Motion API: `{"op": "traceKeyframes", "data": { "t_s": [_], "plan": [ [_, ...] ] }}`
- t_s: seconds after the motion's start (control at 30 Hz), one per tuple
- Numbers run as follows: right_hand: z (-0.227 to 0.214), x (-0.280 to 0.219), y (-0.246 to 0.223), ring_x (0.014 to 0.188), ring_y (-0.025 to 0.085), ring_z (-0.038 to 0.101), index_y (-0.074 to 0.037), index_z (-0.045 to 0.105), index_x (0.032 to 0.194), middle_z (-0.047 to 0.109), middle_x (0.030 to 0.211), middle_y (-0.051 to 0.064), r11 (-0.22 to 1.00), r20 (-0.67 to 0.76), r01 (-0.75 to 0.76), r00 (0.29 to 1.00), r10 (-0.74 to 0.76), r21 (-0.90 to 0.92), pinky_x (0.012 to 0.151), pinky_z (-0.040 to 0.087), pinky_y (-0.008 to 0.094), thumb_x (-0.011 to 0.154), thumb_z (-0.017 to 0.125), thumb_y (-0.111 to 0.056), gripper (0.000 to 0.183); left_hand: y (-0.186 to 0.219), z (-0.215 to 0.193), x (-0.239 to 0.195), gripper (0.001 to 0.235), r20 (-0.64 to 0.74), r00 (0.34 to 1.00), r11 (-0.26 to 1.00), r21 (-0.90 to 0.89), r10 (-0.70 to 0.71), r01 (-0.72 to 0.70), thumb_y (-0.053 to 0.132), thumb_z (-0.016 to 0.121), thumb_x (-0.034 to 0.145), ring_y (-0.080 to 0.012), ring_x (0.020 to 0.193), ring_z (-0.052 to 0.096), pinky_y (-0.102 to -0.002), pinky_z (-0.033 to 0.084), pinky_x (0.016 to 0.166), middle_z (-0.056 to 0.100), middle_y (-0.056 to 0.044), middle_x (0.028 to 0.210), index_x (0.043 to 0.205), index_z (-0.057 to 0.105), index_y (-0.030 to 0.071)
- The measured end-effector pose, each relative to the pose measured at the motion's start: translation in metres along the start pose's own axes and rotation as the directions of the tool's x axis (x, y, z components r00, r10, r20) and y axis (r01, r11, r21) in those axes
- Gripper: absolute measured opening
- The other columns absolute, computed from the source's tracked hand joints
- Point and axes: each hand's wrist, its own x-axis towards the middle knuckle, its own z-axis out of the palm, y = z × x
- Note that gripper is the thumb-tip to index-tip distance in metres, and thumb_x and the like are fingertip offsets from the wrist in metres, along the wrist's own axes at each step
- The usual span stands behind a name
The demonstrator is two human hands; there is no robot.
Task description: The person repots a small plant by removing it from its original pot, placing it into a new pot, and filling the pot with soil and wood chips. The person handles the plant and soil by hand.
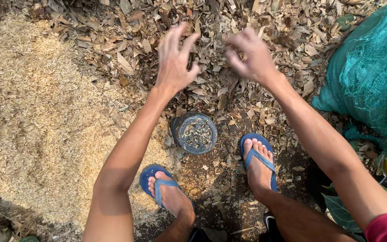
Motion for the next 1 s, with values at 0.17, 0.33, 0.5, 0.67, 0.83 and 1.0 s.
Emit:
{"op": "traceKeyframes", "data": {
  "t_s": [0.17,0.33,0.5,0.67,0.83,1.0],
  "plan": [
    [0.004,0.001,-0.038,0.089,0.024,0.057,-0.007,0.071,0.123,0.056,0.101,0.01,0.986,0.048,0.085,0.996,-0.079,-0.142,0.071,0.055,0.036,0.094,0.079,-0.029,0.037,0.016,0.025,0.004,0.061,0.086,0.994,0.996,0.043,0.072,-0.075,0.028,0.085,0.077,-0.0387,0.136,0.039,-0.064,0.033,0.112,0.045,-0.021,0.141,0.13,0.061,0.009],
    [0.006,-0.003,-0.02,0.08,0.025,0.061,-0.006,0.071,0.12,0.059,0.1,0.012,0.995,0.121,-0.102,0.987,0.102,-0.008,0.071,0.056,0.04,0.098,0.073,-0.023,0.028,-0.005,0.019,-0.001,0.05,0.229,0.972,0.995,0.068,0.05,-0.067,0.027,0.082,0.092,-0.0314,0.11,0.053,-0.045,0.053,0.085,0.052,-0.017,0.124,0.13,0.061,0.002],
    [0.002,-0.016,-0.003,0.082,0.019,0.068,-0.012,0.075,0.12,0.074,0.107,0.01,0.983,0.152,-0.143,0.981,0.124,0.119,0.073,0.061,0.04,0.102,0.071,-0.025,0.023,-0.026,0.009,-0.019,0.057,0.369,0.927,0.992,-0.077,-0.069,0.105,0.02,0.077,0.091,-0.0279,0.087,0.058,-0.036,0.054,0.071,0.053,-0.018,0.112,0.139,0.054,0.002],
    [-0.027,-0.02,-0.015,0.08,0.024,0.07,-0.012,0.073,0.13,0.076,0.114,0.015,0.885,0.204,-0.32,0.943,0.262,0.339,0.072,0.054,0.045,0.103,0.06,-0.011,0.03,-0.017,0.004,-0.015,0.035,0.323,0.923,0.943,-0.184,-0.209,0.278,-0.001,0.063,0.087,-0.0259,0.09,0.061,-0.038,0.054,0.076,0.058,-0.014,0.106,0.122,0.057,0.0],
    [-0.046,-0.029,-0.023,0.088,0.009,0.076,-0.015,0.074,0.12,0.078,0.107,0.007,0.649,0.21,-0.424,0.899,0.384,0.631,0.076,0.065,0.029,0.104,0.06,-0.017,0.022,-0.003,-0.004,-0.001,0.015,0.32,0.892,0.858,-0.302,-0.319,0.415,0.005,0.062,0.096,-0.0271,0.094,0.063,-0.041,0.053,0.082,0.059,-0.013,0.104,0.108,0.068,0.0],
    [-0.046,-0.03,-0.017,0.073,0.01,0.066,-0.014,0.078,0.11,0.068,0.112,0.005,0.757,0.137,-0.39,0.916,0.377,0.524,0.067,0.059,0.031,0.102,0.066,-0.017,0.015,-0.001,-0.016,-0.006,0.02,0.397,0.856,0.867,-0.23,-0.331,0.442,0.013,0.062,0.098,-0.0268,0.091,0.065,-0.042,0.058,0.085,0.055,-0.01,0.112,0.115,0.07,0.005]
  ]
}}
